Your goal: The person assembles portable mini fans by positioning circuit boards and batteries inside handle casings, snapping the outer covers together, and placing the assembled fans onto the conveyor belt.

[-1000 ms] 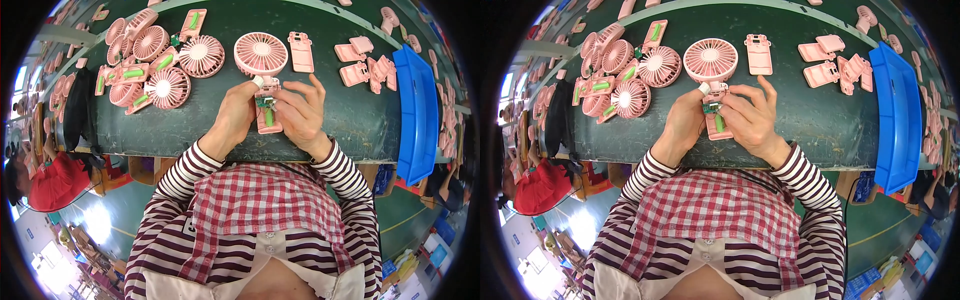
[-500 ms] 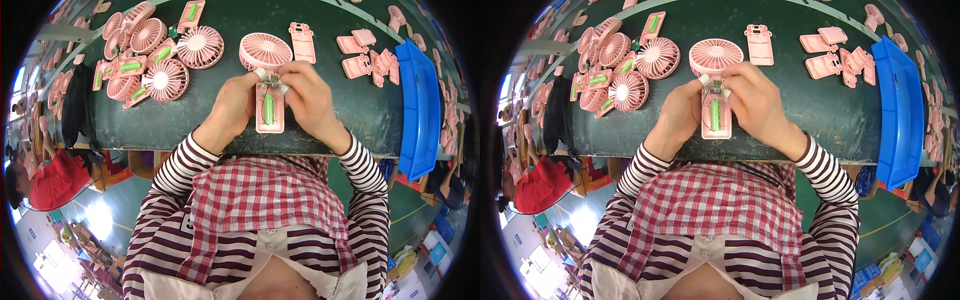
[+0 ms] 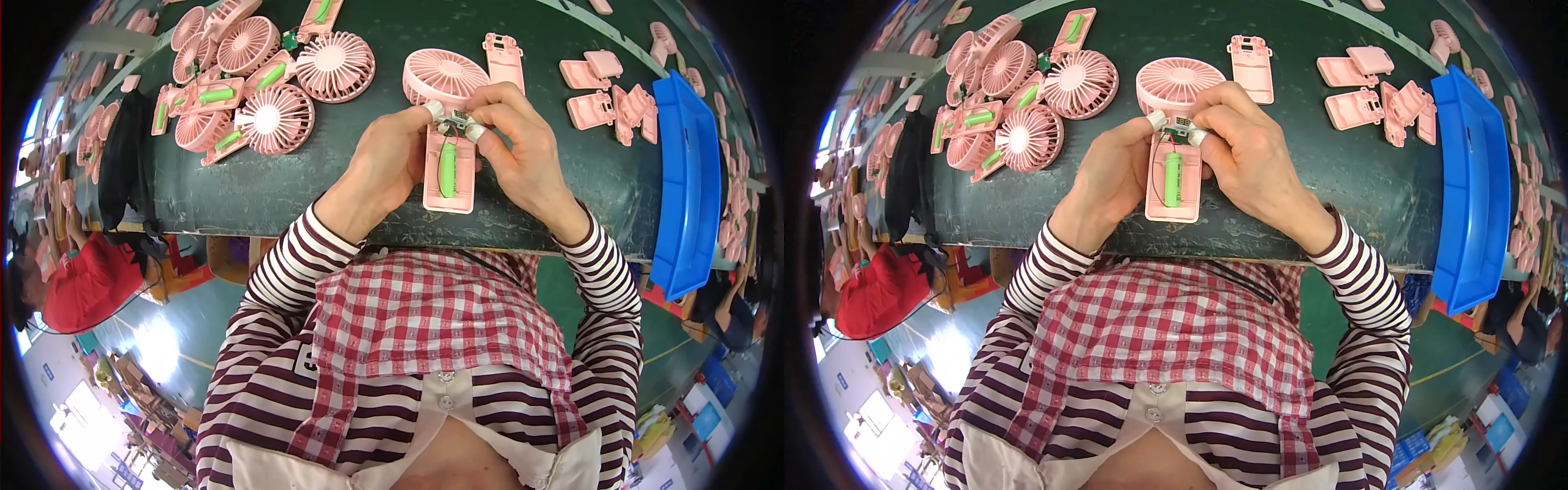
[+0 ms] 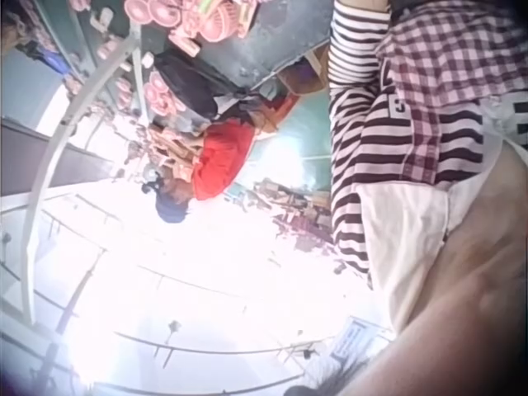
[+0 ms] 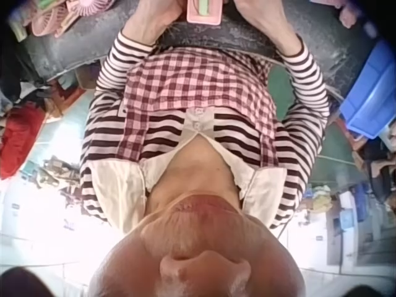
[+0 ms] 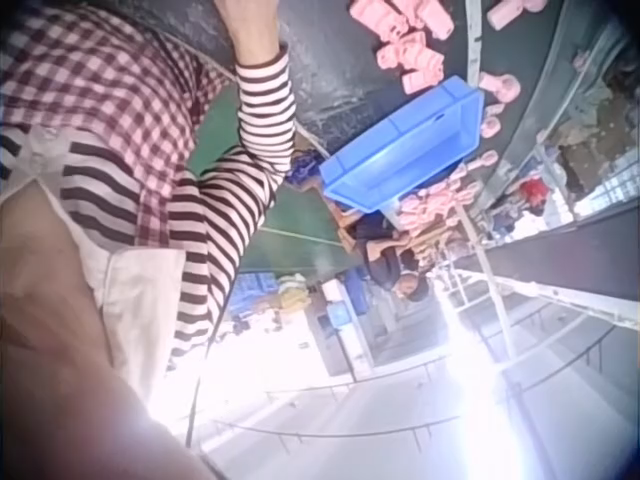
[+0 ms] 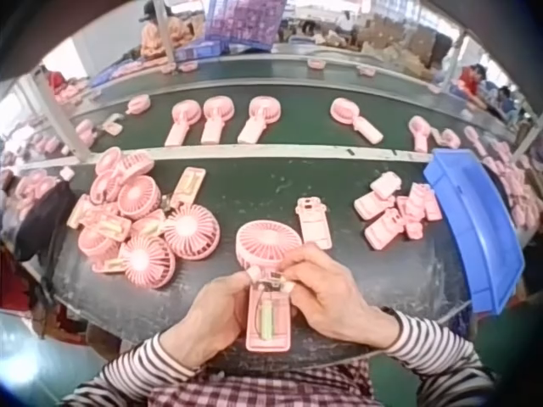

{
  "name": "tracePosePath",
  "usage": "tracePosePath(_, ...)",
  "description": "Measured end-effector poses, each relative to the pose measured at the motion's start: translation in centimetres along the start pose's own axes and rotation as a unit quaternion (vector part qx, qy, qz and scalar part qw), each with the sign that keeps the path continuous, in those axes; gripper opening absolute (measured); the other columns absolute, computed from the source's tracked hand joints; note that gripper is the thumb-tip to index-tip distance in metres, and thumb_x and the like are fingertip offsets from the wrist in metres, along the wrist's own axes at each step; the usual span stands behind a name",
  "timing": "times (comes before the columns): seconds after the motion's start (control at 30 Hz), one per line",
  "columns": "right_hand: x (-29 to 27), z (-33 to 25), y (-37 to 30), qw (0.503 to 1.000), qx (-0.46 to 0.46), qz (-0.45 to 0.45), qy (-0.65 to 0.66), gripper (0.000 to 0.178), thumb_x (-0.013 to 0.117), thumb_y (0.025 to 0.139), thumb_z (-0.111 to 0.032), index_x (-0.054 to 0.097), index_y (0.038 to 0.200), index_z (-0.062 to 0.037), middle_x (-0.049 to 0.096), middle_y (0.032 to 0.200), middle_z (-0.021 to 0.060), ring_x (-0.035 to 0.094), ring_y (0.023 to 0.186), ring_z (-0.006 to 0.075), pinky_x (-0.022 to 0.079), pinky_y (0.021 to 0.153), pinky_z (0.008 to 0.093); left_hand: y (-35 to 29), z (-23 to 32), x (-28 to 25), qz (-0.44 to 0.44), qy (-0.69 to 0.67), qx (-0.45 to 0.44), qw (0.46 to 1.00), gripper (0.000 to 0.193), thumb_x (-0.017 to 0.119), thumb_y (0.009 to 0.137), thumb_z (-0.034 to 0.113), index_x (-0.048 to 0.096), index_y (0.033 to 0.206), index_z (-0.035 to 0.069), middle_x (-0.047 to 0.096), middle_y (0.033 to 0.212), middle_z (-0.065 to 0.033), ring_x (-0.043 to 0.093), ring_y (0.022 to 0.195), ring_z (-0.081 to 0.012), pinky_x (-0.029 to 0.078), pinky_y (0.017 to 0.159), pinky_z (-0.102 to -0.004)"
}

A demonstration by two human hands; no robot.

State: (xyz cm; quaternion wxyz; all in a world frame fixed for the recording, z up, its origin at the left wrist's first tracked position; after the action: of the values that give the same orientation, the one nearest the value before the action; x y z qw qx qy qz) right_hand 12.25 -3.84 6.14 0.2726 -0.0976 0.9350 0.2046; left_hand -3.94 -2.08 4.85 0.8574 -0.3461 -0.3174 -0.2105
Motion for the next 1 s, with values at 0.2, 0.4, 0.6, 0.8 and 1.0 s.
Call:
tracePosePath(0.2,0.0,0.0,0.0,1.0,-0.001,-0.011,-0.015,0.008,0.055,0.076,0.005,0.054,0.083,0.0033,0.054,0.094,0.0094,0.056,0.085,0.0215,0.045,0.073,0.0285,0.5,-0.5,-0.6,0.021,-0.013,0.006,1.0,0.036,0.03,0.093,0.019,0.039,0.118,-0.004,0.054,0.109,-0.0141,0.058,0.095,-0.0245,0.05,0.083,-0.0389)
tracePosePath(0.4,0.3,-0.3,0.0,0.995,-0.066,-0.001,-0.074,0.009,0.054,0.074,0.007,0.053,0.083,0.0045,0.053,0.094,0.012,0.056,0.081,0.0254,0.046,0.07,0.0306,0.2,-0.4,-0.1,0.059,-0.003,-0.004,0.998,0.033,0.031,0.094,0.019,0.042,0.116,-0.003,0.053,0.11,-0.0123,0.055,0.099,-0.0215,0.046,0.086,-0.0373)
tracePosePath(0.6,0.7,-0.3,-0.5,0.991,-0.092,0.001,-0.102,0.014,0.054,0.071,0.01,0.052,0.084,0.0056,0.053,0.094,0.014,0.056,0.079,0.0276,0.046,0.067,0.0319,0.1,-0.9,-0.4,0.079,-0.028,-0.002,0.997,0.027,0.037,0.091,0.016,0.051,0.105,-0.003,0.055,0.093,-0.0096,0.057,0.081,-0.0185,0.05,0.07,-0.0354)
tracePosePath(0.8,0.7,-0.5,-0.3,0.99,-0.096,-0.024,-0.101,0.018,0.053,0.068,0.012,0.051,0.084,0.0058,0.052,0.095,0.014,0.055,0.082,0.029,0.046,0.069,0.0333,0.2,-1.3,-0.9,0.069,-0.028,-0.006,0.997,0.027,0.038,0.091,0.017,0.052,0.104,-0.003,0.055,0.093,-0.0094,0.057,0.081,-0.0189,0.05,0.07,-0.0351)
tracePosePath(1.0,0.7,-0.8,-0.4,0.984,-0.099,-0.049,-0.137,0.023,0.053,0.064,0.012,0.051,0.085,0.0059,0.051,0.096,0.0144,0.054,0.085,0.0305,0.046,0.07,0.0348,-0.5,-1.1,-0.3,0.065,-0.016,0.013,0.998,0.028,0.04,0.091,0.022,0.052,0.104,0.0,0.057,0.093,-0.0089,0.057,0.082,-0.0174,0.05,0.072,-0.0335)
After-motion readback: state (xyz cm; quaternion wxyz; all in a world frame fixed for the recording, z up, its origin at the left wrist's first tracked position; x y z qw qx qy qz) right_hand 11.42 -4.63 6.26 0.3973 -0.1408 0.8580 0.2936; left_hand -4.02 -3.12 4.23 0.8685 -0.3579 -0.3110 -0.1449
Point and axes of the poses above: each hand's wrist, its own y-axis towards the middle knuckle, its own x-axis out of the palm, z = x × y, the point moved 1 cm from there along y, towards the middle knuckle
